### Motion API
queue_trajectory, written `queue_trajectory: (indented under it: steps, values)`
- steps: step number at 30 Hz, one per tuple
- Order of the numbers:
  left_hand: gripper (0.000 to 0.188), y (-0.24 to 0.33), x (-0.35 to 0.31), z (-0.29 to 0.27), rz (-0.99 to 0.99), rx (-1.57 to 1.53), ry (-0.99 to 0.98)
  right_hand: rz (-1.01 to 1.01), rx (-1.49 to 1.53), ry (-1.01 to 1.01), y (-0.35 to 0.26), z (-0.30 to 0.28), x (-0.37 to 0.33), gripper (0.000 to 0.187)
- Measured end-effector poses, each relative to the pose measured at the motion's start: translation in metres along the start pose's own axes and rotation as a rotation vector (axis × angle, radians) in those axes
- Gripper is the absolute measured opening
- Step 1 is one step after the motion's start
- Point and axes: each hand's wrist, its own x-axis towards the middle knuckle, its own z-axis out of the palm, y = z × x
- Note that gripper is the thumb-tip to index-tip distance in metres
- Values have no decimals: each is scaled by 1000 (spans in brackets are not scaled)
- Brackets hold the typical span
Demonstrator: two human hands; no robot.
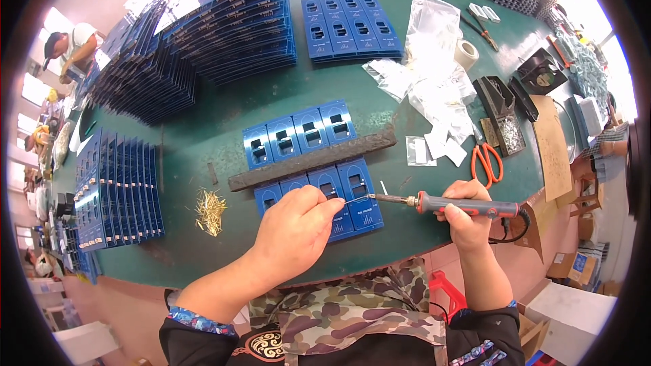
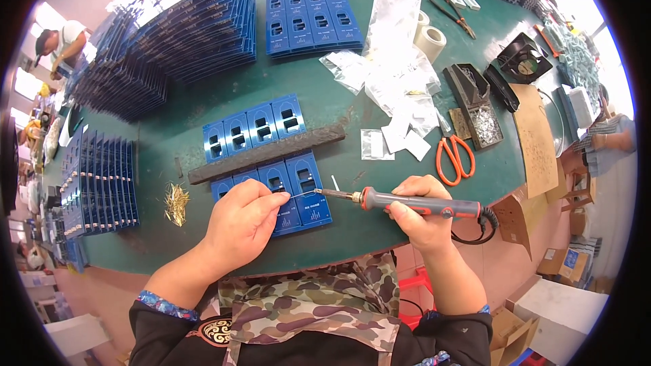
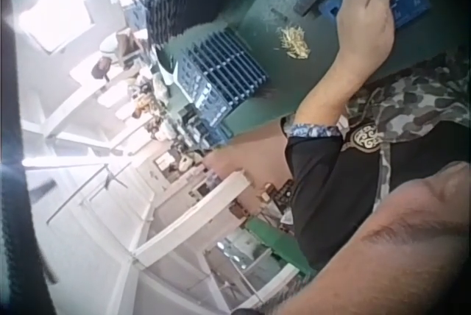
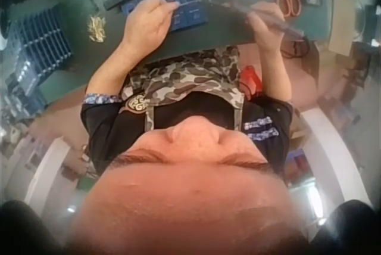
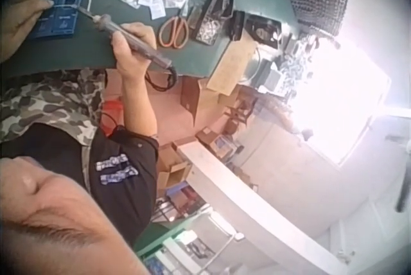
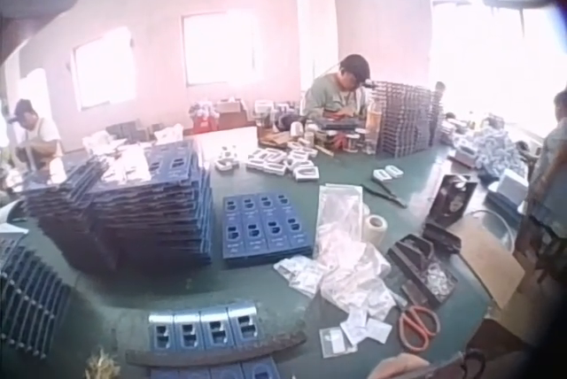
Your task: The person aligns a blue panel on the workbench, places a metal bar across it, and solders small metal pins into the panel slots using a soldering iron and solder wire.
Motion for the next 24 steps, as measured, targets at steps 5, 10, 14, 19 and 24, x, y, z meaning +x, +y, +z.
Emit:
queue_trajectory:
  steps: [5, 10, 14, 19, 24]
  values:
    - [25, 1, 1, 0, 2, 10, -1, -12, -10, -2, 0, 1, 0, 19]
    - [25, 1, 1, 0, -4, 15, -6, -26, -12, -6, -1, 1, 0, 18]
    - [28, 0, 0, 0, 2, 21, -7, -41, -44, -28, 0, -1, 0, 18]
    - [26, 0, 1, 1, 11, 28, -7, -32, -93, -20, 0, -1, 0, 17]
    - [28, 0, 0, 2, 5, 27, -8, -38, -159, 4, 3, -5, -3, 17]
